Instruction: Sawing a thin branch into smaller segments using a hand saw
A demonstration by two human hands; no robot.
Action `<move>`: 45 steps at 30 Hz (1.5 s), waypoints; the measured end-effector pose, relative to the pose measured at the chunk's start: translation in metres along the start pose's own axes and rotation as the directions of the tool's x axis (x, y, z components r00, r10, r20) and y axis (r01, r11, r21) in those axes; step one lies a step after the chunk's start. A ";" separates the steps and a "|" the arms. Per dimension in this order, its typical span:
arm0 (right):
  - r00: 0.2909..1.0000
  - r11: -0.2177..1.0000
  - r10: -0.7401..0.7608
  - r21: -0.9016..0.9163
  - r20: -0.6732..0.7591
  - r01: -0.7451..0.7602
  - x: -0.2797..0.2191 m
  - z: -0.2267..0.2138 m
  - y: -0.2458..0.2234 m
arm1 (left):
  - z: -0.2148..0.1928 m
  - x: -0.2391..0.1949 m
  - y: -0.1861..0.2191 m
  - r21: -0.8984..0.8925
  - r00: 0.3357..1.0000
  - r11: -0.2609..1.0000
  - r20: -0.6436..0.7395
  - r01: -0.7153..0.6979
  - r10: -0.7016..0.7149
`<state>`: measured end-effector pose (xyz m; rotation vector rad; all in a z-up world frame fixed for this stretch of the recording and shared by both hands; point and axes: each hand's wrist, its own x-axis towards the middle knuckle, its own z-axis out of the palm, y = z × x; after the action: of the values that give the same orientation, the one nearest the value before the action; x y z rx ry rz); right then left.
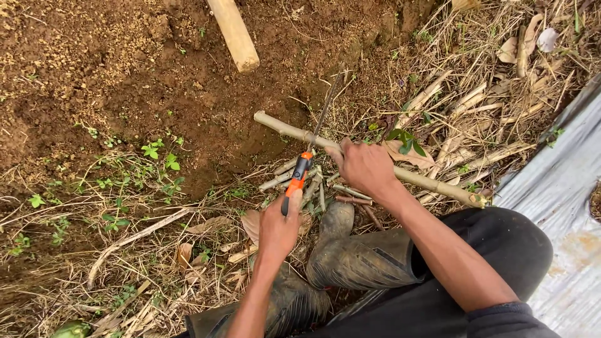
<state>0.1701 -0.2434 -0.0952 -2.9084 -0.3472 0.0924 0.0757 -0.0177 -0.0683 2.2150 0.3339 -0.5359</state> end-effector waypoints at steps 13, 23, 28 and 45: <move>0.997 0.992 -0.013 0.124 0.080 0.003 0.004 -0.011 0.003 | -0.031 -0.071 0.004 0.032 0.976 0.976 -0.004 0.218 -0.218; 0.957 0.983 0.053 0.155 0.285 -0.101 -0.002 -0.053 -0.015 | -0.024 -0.022 0.041 -0.072 1.000 0.997 -0.023 0.006 -0.008; 0.987 0.998 0.047 0.043 0.157 -0.055 -0.007 -0.030 -0.012 | -0.014 -0.016 0.030 -0.063 0.997 0.997 -0.070 -0.043 0.039; 0.959 0.975 0.026 0.205 0.281 -0.087 0.001 -0.055 -0.021 | -0.049 -0.085 0.047 0.043 0.977 0.976 0.015 0.214 -0.215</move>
<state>0.1708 -0.2343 -0.0372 -2.6896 -0.2777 0.5178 0.0335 -0.0151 0.0318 2.2249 0.5603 -0.6854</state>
